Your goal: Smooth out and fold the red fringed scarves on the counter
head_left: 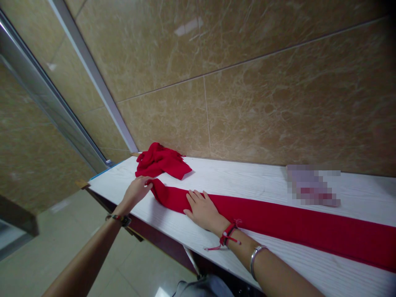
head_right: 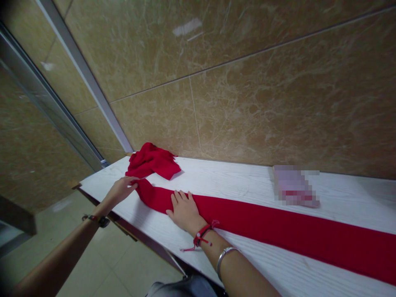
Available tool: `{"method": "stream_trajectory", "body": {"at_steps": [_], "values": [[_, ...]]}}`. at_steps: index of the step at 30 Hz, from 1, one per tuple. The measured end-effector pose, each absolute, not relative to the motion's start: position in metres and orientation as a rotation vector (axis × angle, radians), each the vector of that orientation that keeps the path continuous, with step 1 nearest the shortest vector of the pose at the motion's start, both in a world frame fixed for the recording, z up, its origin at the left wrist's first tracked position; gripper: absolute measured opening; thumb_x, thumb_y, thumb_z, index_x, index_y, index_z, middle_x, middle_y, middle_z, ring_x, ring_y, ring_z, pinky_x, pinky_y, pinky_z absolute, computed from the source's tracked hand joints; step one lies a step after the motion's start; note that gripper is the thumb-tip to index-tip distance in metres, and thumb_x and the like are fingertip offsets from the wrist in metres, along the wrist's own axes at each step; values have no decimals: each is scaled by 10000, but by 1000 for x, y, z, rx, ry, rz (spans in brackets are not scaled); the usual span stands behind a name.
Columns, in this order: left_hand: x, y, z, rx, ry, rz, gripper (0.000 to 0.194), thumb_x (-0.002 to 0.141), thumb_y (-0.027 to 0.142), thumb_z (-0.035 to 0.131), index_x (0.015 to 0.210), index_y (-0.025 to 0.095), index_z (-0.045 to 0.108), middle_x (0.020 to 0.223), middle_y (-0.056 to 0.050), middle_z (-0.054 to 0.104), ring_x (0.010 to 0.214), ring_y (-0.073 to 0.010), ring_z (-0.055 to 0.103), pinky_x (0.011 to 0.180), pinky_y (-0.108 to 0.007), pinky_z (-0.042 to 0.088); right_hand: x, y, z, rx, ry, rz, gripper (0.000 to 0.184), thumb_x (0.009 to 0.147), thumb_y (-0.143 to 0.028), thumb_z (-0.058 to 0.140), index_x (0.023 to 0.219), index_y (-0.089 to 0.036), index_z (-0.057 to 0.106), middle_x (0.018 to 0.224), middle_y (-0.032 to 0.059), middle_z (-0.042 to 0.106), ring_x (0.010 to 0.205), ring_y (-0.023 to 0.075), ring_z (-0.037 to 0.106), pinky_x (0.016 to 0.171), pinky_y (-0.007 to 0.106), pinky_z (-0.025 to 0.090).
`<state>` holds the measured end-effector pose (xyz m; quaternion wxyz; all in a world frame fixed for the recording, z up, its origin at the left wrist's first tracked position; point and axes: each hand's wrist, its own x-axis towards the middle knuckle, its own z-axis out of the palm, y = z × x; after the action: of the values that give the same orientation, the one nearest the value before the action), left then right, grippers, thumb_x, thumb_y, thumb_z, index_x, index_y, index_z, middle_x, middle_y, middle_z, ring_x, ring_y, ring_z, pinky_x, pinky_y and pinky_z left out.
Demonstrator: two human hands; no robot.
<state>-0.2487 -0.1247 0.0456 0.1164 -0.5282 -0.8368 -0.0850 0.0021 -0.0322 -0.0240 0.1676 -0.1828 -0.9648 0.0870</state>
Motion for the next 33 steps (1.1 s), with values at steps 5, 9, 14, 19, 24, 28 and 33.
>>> {"method": "stream_trajectory", "body": {"at_steps": [5,9,14,19,24,28,33], "values": [[-263,-133,31,-1528,-2468,-133,344,665,137,470,976,146,616,974,-92,640,921,-228,580,825,-298,437,0,-31,-26,-512,-2737,250,555,876,-412,340,1306,-63,377,1366,149,362,1255,264,292,1030,440,186],[-270,-141,19,-1515,-2470,-82,371,661,118,472,1007,175,595,1007,-79,622,919,-213,579,799,-287,448,0,-31,-27,-517,-2739,254,556,876,-417,337,1309,-71,376,1367,147,363,1255,261,291,1027,442,192],[-277,-151,5,-1513,-2445,-66,496,725,127,429,1209,223,477,1122,-69,564,974,-208,557,814,-294,444,1,-30,-26,-520,-2757,258,553,880,-420,320,1316,-84,366,1378,138,347,1269,257,267,1030,448,182],[-298,-153,-10,-1804,-2385,30,628,722,74,396,1330,228,346,1311,-76,425,1164,-220,437,973,-334,345,2,-31,-25,-510,-2766,248,547,884,-420,313,1323,-95,358,1383,131,339,1273,255,262,1032,446,176],[-295,-140,7,-1979,-2387,77,688,672,187,546,1331,193,348,1432,-103,248,1292,-285,246,1015,-358,288,3,-31,-24,-499,-2758,230,529,887,-412,325,1318,-107,369,1378,133,348,1266,257,277,1031,440,178],[-244,-117,3,-2124,-2337,-36,555,846,373,378,1367,224,257,1468,-78,152,1328,-247,145,1034,-402,233,3,-31,-23,-496,-2755,235,530,891,-420,315,1322,-114,362,1380,127,346,1270,252,272,1032,437,181],[-214,-105,-31,-1970,-2304,-81,458,891,357,293,1320,208,362,1404,-109,322,1297,-276,244,999,-480,269,10,-29,-22,-500,-2784,249,538,897,-433,295,1330,-116,347,1397,123,314,1286,247,243,1041,445,173]]}}
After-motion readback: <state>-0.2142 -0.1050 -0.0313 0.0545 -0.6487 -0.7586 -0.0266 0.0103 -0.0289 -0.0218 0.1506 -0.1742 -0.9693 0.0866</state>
